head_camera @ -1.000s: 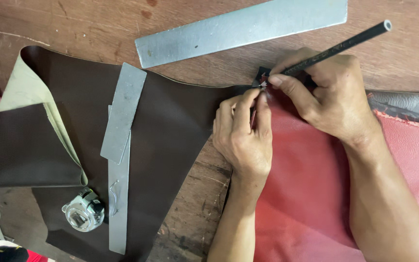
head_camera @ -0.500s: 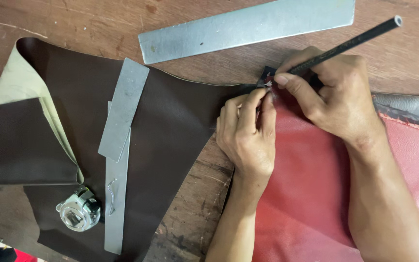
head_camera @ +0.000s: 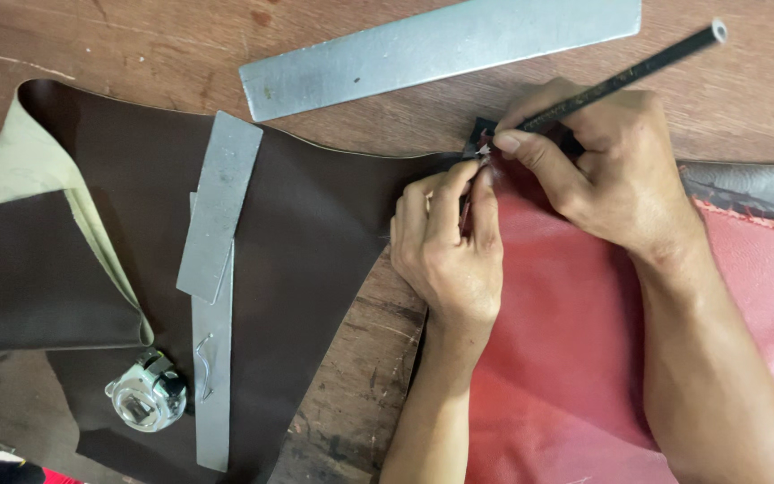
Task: The person marks a red piece of fabric with a pencil, then uses a ruler and a cutting tool to trim the edges. They then move to a brown piece of fabric, place a red strip on it, and use a ruler and cutting tool to trim the brown fabric along the edge of the strip.
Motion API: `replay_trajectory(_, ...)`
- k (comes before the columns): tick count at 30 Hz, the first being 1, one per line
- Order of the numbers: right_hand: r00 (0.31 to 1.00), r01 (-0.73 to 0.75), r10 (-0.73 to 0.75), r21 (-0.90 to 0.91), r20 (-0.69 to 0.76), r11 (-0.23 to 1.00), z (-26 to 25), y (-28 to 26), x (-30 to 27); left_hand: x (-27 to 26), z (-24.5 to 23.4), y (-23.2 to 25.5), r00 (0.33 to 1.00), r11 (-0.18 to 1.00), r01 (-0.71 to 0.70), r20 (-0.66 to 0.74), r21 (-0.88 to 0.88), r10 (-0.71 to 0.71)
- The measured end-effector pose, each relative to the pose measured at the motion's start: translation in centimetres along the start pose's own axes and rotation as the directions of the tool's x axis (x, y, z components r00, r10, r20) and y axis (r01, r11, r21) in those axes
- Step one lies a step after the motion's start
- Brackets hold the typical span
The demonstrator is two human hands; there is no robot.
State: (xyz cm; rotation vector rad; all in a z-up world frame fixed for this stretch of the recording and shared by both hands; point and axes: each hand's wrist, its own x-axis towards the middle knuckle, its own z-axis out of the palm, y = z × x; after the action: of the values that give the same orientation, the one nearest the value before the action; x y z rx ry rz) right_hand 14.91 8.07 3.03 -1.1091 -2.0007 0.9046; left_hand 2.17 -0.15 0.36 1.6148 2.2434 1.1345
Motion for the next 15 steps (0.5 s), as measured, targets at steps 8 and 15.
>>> replay_trajectory(8, 1.0, -0.022, 0.021, 0.016, 0.005, 1.0, 0.01, -0.37, 0.33, -0.01, -0.08, 0.22, 1.0, 1.0, 0.003, -0.014, -0.018, -0.003)
replay_trajectory(15, 0.999, -0.036, 0.036, 0.027, 0.013, 0.999, 0.16, -0.03, 0.18, -0.07, 0.09, 0.24, 0.999, 1.0, -0.002, -0.035, 0.001, 0.002)
